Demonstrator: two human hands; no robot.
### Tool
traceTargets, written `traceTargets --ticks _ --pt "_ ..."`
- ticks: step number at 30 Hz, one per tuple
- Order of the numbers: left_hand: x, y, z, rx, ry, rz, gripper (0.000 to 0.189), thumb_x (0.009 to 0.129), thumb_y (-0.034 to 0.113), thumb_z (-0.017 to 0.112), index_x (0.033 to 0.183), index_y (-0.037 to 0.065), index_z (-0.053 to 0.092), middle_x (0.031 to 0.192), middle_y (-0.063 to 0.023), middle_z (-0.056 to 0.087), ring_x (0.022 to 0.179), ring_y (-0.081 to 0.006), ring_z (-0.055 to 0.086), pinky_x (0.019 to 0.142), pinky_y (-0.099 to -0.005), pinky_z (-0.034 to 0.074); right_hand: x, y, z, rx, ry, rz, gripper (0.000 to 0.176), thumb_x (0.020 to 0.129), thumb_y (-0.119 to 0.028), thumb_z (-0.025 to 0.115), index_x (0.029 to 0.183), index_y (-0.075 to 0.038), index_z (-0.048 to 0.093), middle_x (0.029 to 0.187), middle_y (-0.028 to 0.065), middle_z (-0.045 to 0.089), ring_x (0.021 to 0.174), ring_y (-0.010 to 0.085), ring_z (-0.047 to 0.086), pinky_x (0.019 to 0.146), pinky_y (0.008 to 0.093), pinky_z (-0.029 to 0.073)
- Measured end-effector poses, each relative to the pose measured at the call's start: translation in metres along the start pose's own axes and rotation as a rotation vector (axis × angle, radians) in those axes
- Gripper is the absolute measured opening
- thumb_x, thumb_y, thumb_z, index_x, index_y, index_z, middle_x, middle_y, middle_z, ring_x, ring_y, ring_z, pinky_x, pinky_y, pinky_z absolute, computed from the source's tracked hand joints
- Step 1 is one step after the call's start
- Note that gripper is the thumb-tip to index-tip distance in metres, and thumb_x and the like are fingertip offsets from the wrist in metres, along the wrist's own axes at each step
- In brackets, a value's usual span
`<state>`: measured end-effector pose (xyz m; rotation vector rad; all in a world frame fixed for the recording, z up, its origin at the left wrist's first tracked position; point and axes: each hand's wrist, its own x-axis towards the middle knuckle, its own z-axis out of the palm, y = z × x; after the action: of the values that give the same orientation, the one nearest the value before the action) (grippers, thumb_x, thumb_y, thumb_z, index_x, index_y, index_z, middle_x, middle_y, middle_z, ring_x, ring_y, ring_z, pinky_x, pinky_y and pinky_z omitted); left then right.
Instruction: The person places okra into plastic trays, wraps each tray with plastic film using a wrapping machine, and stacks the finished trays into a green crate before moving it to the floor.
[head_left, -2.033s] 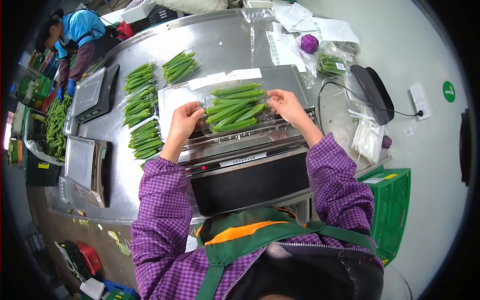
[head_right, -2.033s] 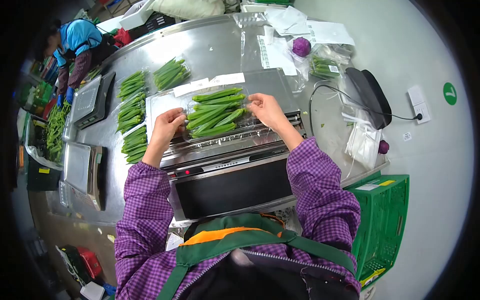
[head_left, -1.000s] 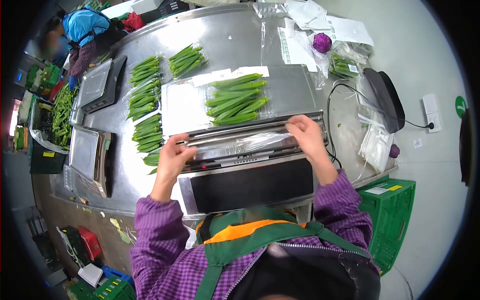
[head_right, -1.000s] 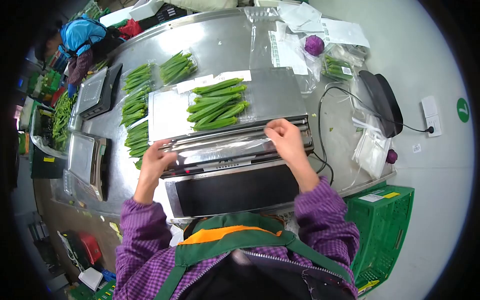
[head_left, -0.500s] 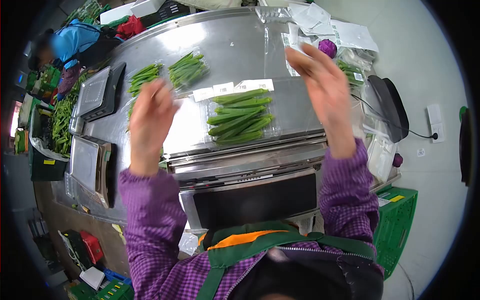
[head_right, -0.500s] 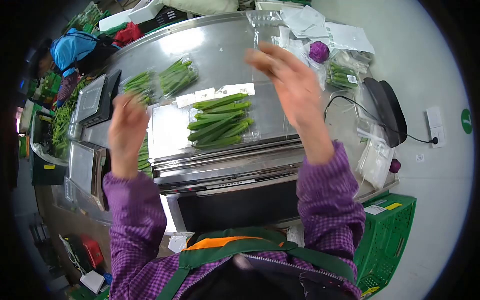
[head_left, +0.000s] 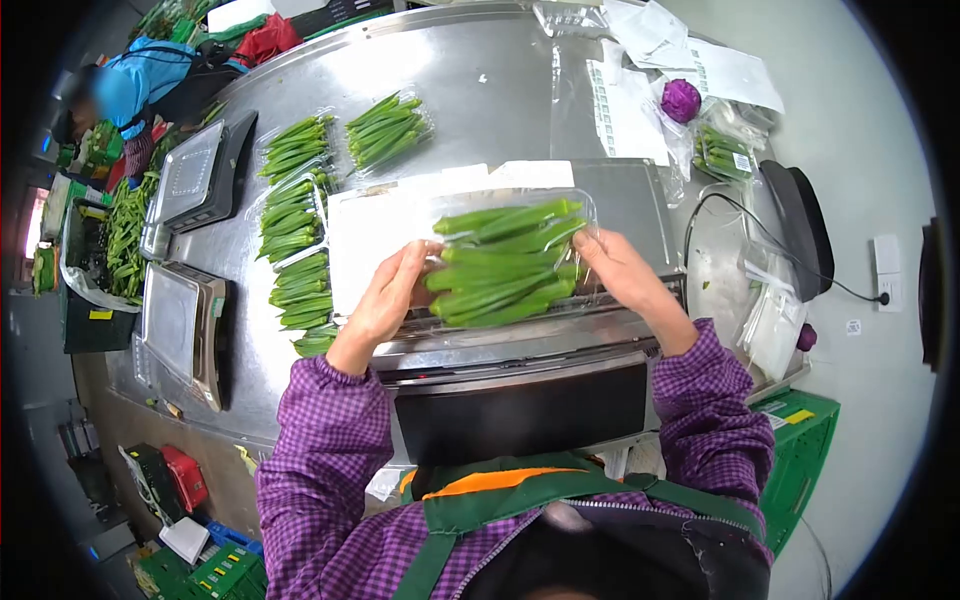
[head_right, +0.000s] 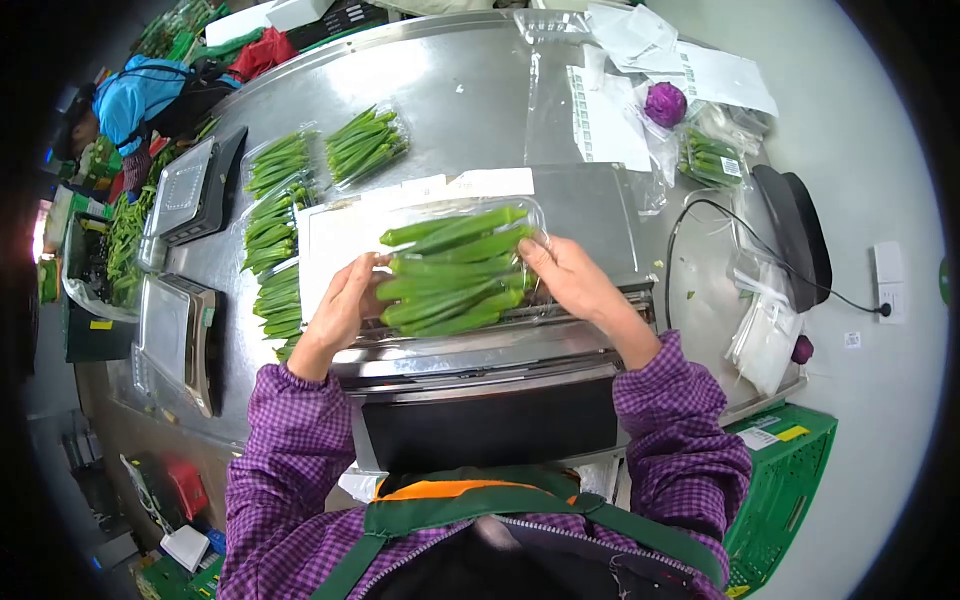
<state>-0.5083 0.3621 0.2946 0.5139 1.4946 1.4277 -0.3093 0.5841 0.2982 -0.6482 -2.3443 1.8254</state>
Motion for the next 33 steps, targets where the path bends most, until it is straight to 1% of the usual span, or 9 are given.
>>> traceTargets --ticks 4,7,12,18,22,26,28,30,33 --pt "-0.073 0.003 0.010 -0.015 -0.088 -0.167 0.055 0.096 0.043 0.034 0.123 -0.004 0.042 0.115 -0.0152 0.052 0.102 -0.0233 0.053 0.077 -0.0329 0.051 -0.072 -0.041 0.011 0.159 -0.064 0.238 0.034 0.097 -0.030 0.036 0.093 -0.001 0.053 0.072 -0.0011 0.047 0.053 0.0072 0.047 0.048 0.0222 0.041" --pt "-0.126 -0.032 0.020 -0.069 -0.137 -0.287 0.058 0.095 0.044 0.034 0.129 -0.003 0.037 0.123 -0.0154 0.045 0.111 -0.0232 0.047 0.082 -0.0380 0.051 -0.128 -0.028 0.029 0.279 -0.205 0.388 0.033 0.097 -0.028 0.037 0.109 0.001 0.048 0.081 0.0029 0.054 0.049 0.0086 0.050 0.045 0.0210 0.043" --pt "-0.139 -0.080 0.027 -0.104 -0.092 -0.491 0.050 0.095 0.043 0.039 0.122 0.002 0.047 0.108 -0.0040 0.051 0.084 -0.0081 0.057 0.064 -0.0248 0.049 -0.160 0.005 0.059 0.302 -0.200 0.452 0.034 0.096 -0.028 0.037 0.106 0.004 0.044 0.085 0.0054 0.052 0.051 0.0129 0.057 0.046 0.0231 0.048" --pt "-0.184 -0.115 0.035 -0.022 0.028 -0.606 0.053 0.094 0.045 0.041 0.109 -0.004 0.051 0.087 -0.0077 0.056 0.071 -0.0132 0.056 0.059 -0.0241 0.047 -0.200 0.028 0.080 -0.060 -0.227 0.552 0.036 0.093 -0.033 0.044 0.097 0.001 0.055 0.066 0.0079 0.058 0.059 0.0186 0.061 0.050 0.0306 0.049" --pt "-0.223 -0.144 0.050 0.226 0.387 -0.243 0.037 0.095 0.035 0.043 0.086 0.002 0.057 0.058 0.0026 0.044 0.048 -0.0042 0.040 0.043 -0.0220 0.033 -0.218 0.055 0.116 -0.265 0.446 0.215 0.026 0.089 -0.025 0.050 0.094 -0.001 0.060 0.067 0.0111 0.061 0.059 0.0274 0.060 0.060 0.0354 0.046" --pt "-0.226 -0.155 0.041 0.244 0.651 -0.179 0.030 0.095 0.027 0.044 0.077 0.006 0.057 0.050 0.0073 0.036 0.040 -0.0026 0.031 0.038 -0.0209 0.026 -0.224 0.046 0.105 -0.074 0.600 0.210 0.017 0.087 -0.012 0.054 0.095 0.001 0.062 0.069 0.0100 0.062 0.057 0.0127 0.056 0.056 0.0260 0.044" --pt "-0.252 -0.123 0.037 0.028 0.618 -0.232 0.029 0.094 0.028 0.047 0.077 0.008 0.059 0.049 0.0083 0.036 0.039 -0.0018 0.031 0.035 -0.0200 0.023 -0.259 0.051 0.094 -0.024 0.551 0.242 0.017 0.088 -0.011 0.053 0.095 0.002 0.062 0.074 0.0089 0.064 0.063 0.0068 0.055 0.057 0.0235 0.044" --pt "-0.274 -0.160 0.030 0.128 0.549 -0.482 0.027 0.094 0.025 0.046 0.078 0.007 0.058 0.054 0.0069 0.043 0.044 -0.0004 0.035 0.037 -0.0186 0.025 -0.285 0.074 0.102 0.040 0.451 0.323 0.017 0.088 -0.011 0.053 0.096 0.002 0.062 0.078 0.0095 0.065 0.067 0.0089 0.058 0.060 0.0246 0.046" --pt "-0.266 -0.253 0.031 0.218 0.262 -0.401 0.019 0.089 0.021 0.052 0.084 0.003 0.060 0.060 0.0016 0.049 0.052 -0.0121 0.048 0.048 -0.0265 0.040 -0.291 0.113 0.136 0.113 0.157 0.531 0.021 0.086 -0.010 0.053 0.100 0.004 0.061 0.085 0.0116 0.066 0.075 0.0164 0.062 0.068 0.0284 0.048"
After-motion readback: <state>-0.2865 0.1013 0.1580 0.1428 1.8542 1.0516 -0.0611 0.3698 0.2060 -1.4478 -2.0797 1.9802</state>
